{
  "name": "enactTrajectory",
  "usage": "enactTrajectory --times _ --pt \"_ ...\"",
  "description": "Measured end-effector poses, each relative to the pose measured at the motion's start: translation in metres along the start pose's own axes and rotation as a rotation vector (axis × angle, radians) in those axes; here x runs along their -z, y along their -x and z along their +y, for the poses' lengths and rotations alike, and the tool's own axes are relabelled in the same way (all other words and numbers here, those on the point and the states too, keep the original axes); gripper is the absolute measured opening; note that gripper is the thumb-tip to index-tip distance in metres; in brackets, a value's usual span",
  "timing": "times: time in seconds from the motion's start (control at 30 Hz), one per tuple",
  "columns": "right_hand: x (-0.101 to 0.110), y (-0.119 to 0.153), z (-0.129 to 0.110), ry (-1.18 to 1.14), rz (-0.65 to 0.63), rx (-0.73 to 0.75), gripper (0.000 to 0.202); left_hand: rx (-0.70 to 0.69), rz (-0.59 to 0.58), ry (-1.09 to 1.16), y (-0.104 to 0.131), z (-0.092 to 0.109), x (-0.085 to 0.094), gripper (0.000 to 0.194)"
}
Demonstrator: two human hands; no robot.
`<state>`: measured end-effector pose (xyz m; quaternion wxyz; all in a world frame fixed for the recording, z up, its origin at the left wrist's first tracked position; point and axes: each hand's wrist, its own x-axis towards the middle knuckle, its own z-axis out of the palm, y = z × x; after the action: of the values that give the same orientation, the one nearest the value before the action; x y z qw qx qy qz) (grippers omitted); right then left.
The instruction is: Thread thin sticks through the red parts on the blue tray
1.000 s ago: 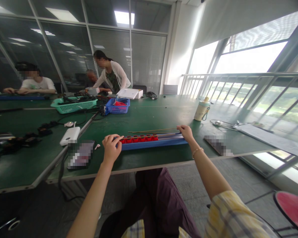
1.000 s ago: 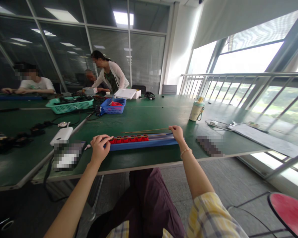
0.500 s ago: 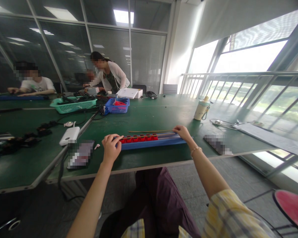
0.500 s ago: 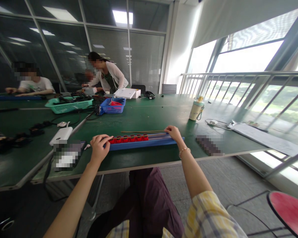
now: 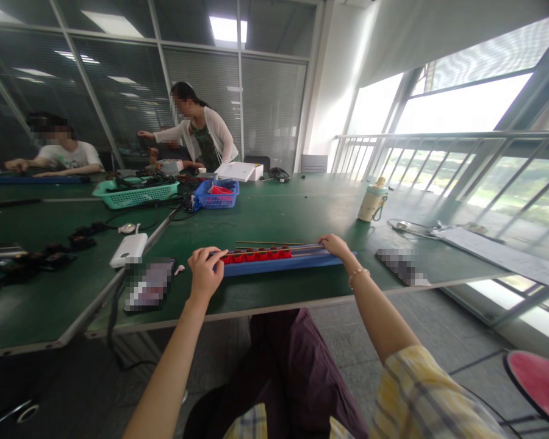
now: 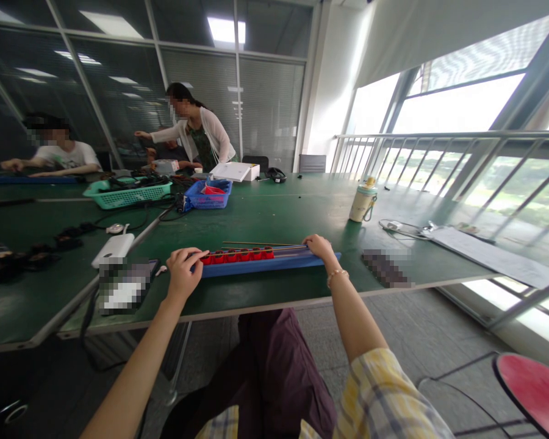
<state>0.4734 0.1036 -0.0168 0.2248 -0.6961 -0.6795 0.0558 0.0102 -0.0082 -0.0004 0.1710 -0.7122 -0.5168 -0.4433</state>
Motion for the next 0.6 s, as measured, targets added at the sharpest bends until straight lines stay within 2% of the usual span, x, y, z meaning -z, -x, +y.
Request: enactTrajectory --times 0.17,0.37,0.6 --pt "0.001 0.000 0.000 -0.009 -0.020 0.014 0.033 0.003 0.004 0.005 0.000 0.000 0.000 0.033" --pt "0.008 0.003 -0.010 0.078 -0.121 -0.010 0.041 -0.003 0.002 -0.004 0.000 0.000 0.000 0.033" --pt "0.012 0.007 -0.022 0.169 -0.223 -0.079 0.073 0.001 0.010 0.001 0.000 0.001 0.000 0.033"
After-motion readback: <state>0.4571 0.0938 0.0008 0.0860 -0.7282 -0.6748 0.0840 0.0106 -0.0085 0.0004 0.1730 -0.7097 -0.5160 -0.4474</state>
